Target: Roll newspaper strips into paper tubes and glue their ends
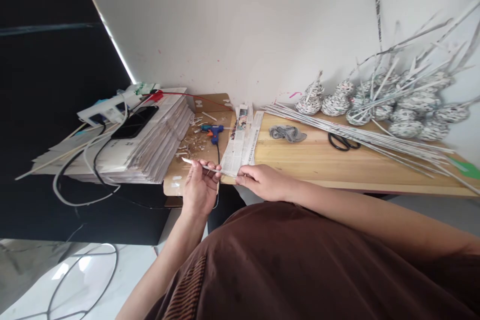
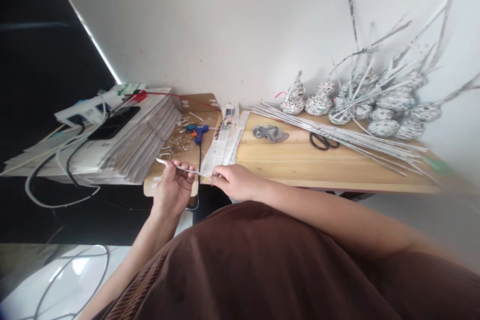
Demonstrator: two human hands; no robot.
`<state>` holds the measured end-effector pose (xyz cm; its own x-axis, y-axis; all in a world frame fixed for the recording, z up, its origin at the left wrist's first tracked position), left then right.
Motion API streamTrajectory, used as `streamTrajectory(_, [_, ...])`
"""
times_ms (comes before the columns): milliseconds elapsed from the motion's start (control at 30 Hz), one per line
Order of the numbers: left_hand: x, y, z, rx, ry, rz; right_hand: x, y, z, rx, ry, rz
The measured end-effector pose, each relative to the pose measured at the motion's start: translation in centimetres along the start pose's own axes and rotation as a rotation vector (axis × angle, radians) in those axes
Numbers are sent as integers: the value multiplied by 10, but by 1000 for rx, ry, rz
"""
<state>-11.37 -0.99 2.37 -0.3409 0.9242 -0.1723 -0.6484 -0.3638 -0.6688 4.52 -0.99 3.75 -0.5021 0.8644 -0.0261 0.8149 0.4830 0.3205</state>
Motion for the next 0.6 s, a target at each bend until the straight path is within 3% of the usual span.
streamTrajectory(33, [0, 0, 0, -1, 4, -3, 1, 0, -1, 18, 5, 13])
streamTrajectory(167, [-1, -2, -1, -22, 41, -33, -5, -19, 8, 251, -182, -235])
streamTrajectory(200, [-1, -2, -1, -23, 46, -31, -5, -18, 9, 232, -169, -210])
streamTrajectory(300, [-2, -1, -1, -11, 30, -20, 1, -4, 2, 49, 5, 31])
streamTrajectory(333, [-2, -2, -1, -7, 23, -23, 2, -3, 2, 48, 17, 43])
streamTrajectory(467, [-4, -5, 0, -12, 24, -59, -2, -24, 9, 313, -204, -272])
streamTrajectory(533, [-1, -2, 5, -23, 4, -27, -3, -17, 8, 267, -205, -276])
streamTrajectory(600, [5, 6, 14, -32, -41, 55, -6, 1, 7, 43, -129, -167])
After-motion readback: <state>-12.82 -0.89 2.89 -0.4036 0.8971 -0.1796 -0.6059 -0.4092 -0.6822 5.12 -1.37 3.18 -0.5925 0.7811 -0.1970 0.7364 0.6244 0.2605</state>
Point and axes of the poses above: each hand's wrist, its own x-axis towards the middle knuckle, its own y-axis out of the back of the hand, z = x × y, the point moved 7 cm from there along x, towards the middle knuckle, and after that the axes turned 12 degrees about z, right-handed, at the moved point
